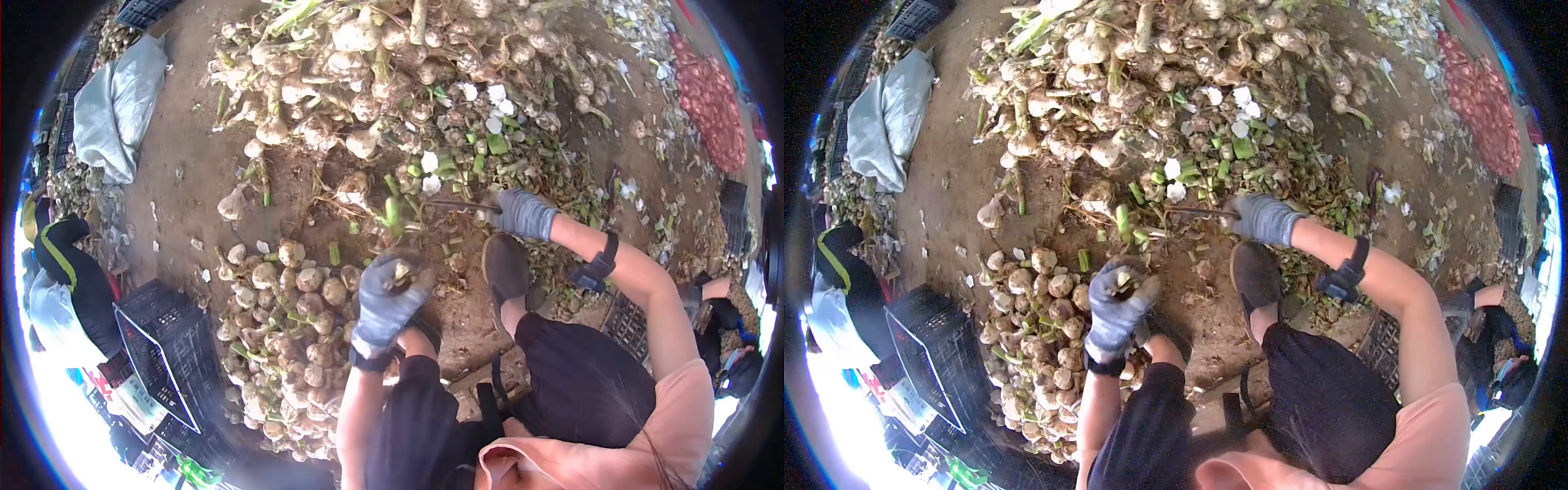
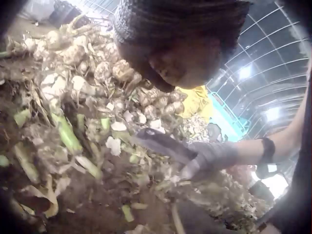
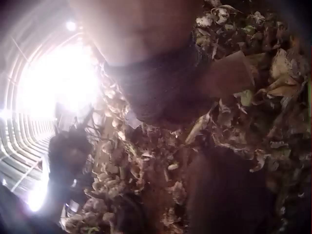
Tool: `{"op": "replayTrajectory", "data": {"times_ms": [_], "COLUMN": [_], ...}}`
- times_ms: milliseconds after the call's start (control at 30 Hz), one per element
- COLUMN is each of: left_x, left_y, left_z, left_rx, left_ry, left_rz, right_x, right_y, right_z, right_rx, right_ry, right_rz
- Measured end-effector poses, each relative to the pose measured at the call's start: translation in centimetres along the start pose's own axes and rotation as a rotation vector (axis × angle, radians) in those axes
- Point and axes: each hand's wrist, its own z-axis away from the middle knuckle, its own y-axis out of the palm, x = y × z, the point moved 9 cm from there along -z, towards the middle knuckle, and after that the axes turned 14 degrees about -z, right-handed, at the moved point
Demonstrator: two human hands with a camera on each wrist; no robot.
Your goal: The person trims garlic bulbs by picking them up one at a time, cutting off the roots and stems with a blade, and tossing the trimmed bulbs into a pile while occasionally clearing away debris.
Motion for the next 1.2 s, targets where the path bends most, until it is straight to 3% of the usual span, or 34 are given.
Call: {"op": "replayTrajectory", "data": {"times_ms": [100, 167, 233, 300, 367, 400, 500, 567, 600, 633, 667, 700, 767, 800, 867, 900, 1000, 1067, 1200], "left_x": [4.9, 4.7, 5.5, 2.9, 1.3, 2.2, 1.7, 1.7, 2.5, 3.0, 1.5, 0.2, -2.4, -3.7, 1.2, 8.0, 4.1, 0.0, -0.1], "left_y": [-2.6, -2.9, -2.4, -1.2, -0.7, -0.6, -2.4, -3.4, -4.6, -5.9, -8.2, -10.0, -14.3, -16.6, -22.2, -23.8, -24.4, -19.8, -10.0], "left_z": [3.3, 4.5, 4.3, 2.4, 0.6, 0.4, -0.1, 0.5, 1.8, 4.3, 6.5, 8.6, 12.5, 14.7, 22.0, 27.3, 27.1, 21.9, 9.2], "left_rx": [-0.071, -0.219, -0.172, -0.101, 0.015, -0.066, -0.122, -0.116, -0.25, -0.379, -0.529, -0.556, -0.588, -0.63, -0.798, -0.872, -0.68, -0.585, -0.385], "left_ry": [-0.282, -0.438, -0.402, -0.098, 0.114, 0.02, 0.042, -0.023, -0.196, -0.364, -0.313, -0.268, -0.138, -0.047, -0.31, -0.733, -0.762, -0.596, -0.491], "left_rz": [0.397, 0.819, 1.043, 1.392, 1.479, 1.58, 1.62, 1.586, 1.396, 1.192, 0.804, 0.564, -0.057, -0.435, -0.671, -0.197, -1.145, -0.623, 0.307], "right_x": [6.2, 10.0, 14.5, 14.9, 13.7, 12.7, 3.2, 5.3, 6.6, 8.0, 9.1, 10.1, 8.6, 10.0, 12.9, 13.5, 12.9, 11.8, 11.9], "right_y": [0.3, 2.3, 4.8, 5.0, 5.5, 5.6, 7.6, 5.8, 4.8, 4.2, 4.3, 4.5, 8.4, 8.3, 8.2, 7.9, 6.5, 5.6, 4.3], "right_z": [-2.2, -2.7, -1.5, -1.7, -2.1, -1.6, -1.9, -0.4, -0.6, -1.6, -2.7, -4.0, -9.8, -9.6, -8.7, -8.5, -8.4, -7.8, -3.2], "right_rx": [-0.029, -0.018, 0.204, 0.038, -0.098, 0.016, -0.064, -0.037, -0.033, -0.098, -0.161, -0.225, -0.185, -0.217, -0.41, -0.25, -0.18, -0.242, -0.195], "right_ry": [-0.102, -0.398, -0.43, -0.47, -0.522, -0.395, -0.18, -0.071, -0.025, -0.121, -0.214, -0.306, -0.209, -0.316, -0.484, -0.327, -0.193, -0.193, -0.243], "right_rz": [-0.111, -0.413, -0.752, -0.585, -0.589, -0.454, -0.334, -0.32, -0.31, -0.269, -0.231, -0.192, -0.958, -0.63, 0.075, 0.092, -0.047, -0.29, -0.458]}}
